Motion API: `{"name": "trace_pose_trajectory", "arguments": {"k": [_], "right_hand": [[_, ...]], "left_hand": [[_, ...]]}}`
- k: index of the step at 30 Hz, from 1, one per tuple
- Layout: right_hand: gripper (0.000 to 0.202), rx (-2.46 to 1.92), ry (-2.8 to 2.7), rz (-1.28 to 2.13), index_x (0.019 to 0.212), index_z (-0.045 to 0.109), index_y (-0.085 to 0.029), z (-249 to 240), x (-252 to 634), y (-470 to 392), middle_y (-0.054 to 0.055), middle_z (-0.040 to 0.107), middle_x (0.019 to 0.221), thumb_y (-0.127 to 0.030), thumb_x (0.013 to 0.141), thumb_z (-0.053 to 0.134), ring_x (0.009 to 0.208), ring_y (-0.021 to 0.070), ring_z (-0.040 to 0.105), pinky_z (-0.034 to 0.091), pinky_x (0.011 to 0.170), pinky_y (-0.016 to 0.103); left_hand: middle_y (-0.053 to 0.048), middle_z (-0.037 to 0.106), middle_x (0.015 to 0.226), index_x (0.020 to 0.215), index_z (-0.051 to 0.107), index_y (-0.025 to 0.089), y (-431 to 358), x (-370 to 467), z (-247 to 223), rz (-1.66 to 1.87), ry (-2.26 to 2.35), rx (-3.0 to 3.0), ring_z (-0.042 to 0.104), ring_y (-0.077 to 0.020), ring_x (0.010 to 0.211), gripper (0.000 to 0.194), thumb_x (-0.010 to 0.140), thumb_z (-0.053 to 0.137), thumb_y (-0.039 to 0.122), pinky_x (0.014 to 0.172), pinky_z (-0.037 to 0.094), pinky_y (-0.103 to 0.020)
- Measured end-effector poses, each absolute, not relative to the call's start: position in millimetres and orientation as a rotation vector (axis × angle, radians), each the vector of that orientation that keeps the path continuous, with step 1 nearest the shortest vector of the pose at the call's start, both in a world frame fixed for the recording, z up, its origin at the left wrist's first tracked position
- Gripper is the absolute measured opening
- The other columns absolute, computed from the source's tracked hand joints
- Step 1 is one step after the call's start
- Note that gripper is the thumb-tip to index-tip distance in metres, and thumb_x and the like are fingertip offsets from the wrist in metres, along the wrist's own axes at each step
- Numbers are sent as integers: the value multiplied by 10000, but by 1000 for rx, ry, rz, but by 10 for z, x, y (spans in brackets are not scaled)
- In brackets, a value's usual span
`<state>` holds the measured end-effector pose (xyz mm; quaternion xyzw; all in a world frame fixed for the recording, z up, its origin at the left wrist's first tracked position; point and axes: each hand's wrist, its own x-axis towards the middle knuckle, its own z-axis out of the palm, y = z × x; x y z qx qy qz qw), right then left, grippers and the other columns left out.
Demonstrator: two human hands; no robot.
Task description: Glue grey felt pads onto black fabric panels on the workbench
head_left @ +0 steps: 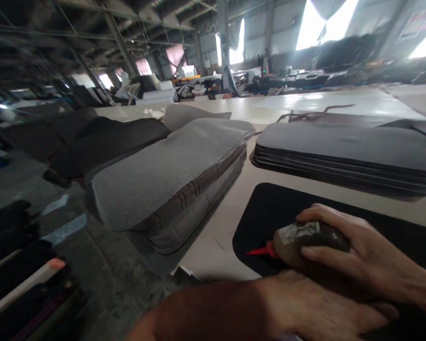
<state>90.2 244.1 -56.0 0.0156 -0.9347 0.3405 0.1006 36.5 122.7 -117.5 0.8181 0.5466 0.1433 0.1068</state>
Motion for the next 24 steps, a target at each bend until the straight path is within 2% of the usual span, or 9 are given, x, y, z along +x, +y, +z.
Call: {"name": "trace_pose_trajectory", "arguments": {"k": [3,6,9,17,21,24], "right_hand": [[348,63,-2807,1017,1056,672,-260,-540,898,2471,40,701,956,-534,843,684,811,257,675,566,699,363],[330,97,-2834,1035,1049,670,-263,-521,882,2482,36,697,941,-529,855,677,793,249,673,564,688,355],[316,109,-2825,1040,1011,663,-256,-498,865,2481,29,688,925,-531,855,669,781,240,663,553,679,346],[314,219,-2908,993,1062,640,-284,-432,800,2511,20,671,1009,-545,888,661,867,249,644,526,733,358],[285,303,-2935,924,1084,620,-293,-396,741,2497,14,651,1021,-517,910,652,893,242,622,496,763,361],[244,332,-2937,844,1061,608,-279,-351,666,2459,13,641,1001,-473,919,647,863,228,609,464,737,351]], "left_hand": [[-107,713,1075,1223,618,110,1227,365,-1193,445,1634,2400,633,-315,1082,578,990,361,572,872,502,-417],[-103,710,999,1210,625,78,1223,375,-1220,479,1605,2427,641,-307,1043,592,996,356,561,920,489,-423],[-92,709,985,1279,597,66,1211,393,-1243,499,1660,2429,644,-293,1034,559,1001,400,509,937,490,-413],[-127,680,1217,1384,537,78,1168,414,-1280,496,1731,2413,563,-333,1267,633,1004,339,544,1039,459,-453],[-135,549,1451,1415,505,80,1162,417,-1262,480,1729,2397,482,-322,1370,637,1011,325,538,1064,447,-443],[-149,452,1549,1449,469,82,1173,418,-1277,448,1700,2367,382,-352,1452,679,1015,259,559,1046,456,-472]]}}
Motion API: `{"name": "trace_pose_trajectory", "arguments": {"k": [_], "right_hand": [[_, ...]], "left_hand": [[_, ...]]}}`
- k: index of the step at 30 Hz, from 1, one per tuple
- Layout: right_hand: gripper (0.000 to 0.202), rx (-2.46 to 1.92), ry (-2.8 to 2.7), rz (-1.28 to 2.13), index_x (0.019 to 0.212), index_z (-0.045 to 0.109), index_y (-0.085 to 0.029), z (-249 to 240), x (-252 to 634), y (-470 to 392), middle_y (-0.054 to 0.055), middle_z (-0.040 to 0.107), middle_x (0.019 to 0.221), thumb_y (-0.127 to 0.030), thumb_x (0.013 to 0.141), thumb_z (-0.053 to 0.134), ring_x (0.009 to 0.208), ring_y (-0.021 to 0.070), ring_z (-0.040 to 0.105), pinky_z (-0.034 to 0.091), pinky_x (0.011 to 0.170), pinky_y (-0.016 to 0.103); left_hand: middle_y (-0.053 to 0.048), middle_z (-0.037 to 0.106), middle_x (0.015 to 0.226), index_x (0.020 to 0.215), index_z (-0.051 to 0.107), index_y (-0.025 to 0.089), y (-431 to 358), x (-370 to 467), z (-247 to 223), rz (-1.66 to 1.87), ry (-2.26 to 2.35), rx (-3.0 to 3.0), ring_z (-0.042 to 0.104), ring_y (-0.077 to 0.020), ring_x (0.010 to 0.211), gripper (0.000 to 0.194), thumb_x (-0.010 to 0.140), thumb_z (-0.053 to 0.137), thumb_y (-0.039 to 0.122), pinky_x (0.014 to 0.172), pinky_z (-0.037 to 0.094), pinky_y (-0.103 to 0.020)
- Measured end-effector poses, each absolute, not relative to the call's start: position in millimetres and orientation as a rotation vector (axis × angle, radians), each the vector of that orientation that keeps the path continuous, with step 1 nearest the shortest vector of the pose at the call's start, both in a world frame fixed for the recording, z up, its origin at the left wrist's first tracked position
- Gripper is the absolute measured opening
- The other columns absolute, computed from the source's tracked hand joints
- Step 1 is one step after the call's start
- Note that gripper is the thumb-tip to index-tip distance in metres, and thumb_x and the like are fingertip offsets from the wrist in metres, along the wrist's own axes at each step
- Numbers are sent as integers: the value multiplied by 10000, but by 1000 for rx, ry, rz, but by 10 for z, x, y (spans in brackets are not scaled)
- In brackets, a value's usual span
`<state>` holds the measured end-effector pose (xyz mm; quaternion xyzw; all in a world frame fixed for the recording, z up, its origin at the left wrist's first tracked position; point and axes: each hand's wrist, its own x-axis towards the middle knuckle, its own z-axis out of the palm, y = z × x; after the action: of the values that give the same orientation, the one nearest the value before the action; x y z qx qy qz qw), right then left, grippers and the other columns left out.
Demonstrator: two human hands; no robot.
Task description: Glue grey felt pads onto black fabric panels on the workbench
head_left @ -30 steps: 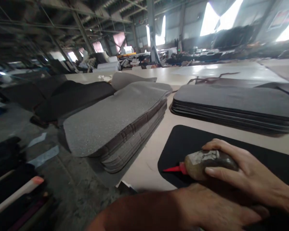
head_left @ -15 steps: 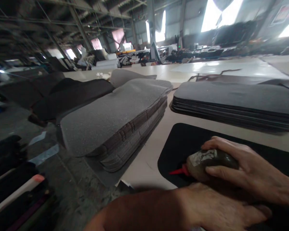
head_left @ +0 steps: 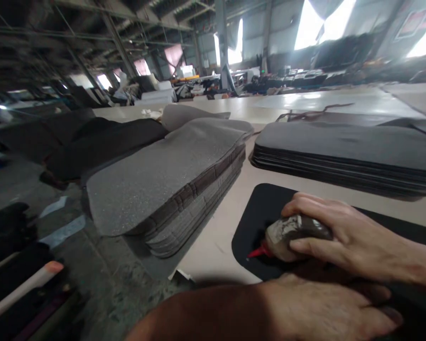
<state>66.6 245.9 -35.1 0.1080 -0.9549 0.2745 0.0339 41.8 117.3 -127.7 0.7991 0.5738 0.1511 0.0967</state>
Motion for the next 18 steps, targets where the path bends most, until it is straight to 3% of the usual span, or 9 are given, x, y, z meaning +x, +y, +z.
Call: {"name": "trace_pose_trajectory", "arguments": {"k": [4,8,18], "right_hand": [[235,340,-2884,693,1035,610,-250,-290,500,2431,24,626,971,-457,925,627,835,220,594,425,711,340],[255,285,-2848,583,1035,609,-234,-284,315,2490,28,627,961,-455,908,625,840,221,594,407,726,335],[303,-32,-2759,442,1013,618,-234,-379,-9,2883,39,655,964,-484,843,595,873,255,613,400,726,341]], "left_hand": [[-123,408,1582,1468,445,109,1164,421,-1280,448,1716,2367,270,-397,1501,661,1019,267,559,1131,377,-552],[-103,381,1603,1493,414,129,1132,412,-1180,341,1722,2354,256,-372,1512,657,1028,221,550,1182,278,-633],[-75,432,1550,1453,449,147,1095,379,-1179,335,1755,2451,285,-363,1485,631,1028,200,541,1177,283,-605]]}}
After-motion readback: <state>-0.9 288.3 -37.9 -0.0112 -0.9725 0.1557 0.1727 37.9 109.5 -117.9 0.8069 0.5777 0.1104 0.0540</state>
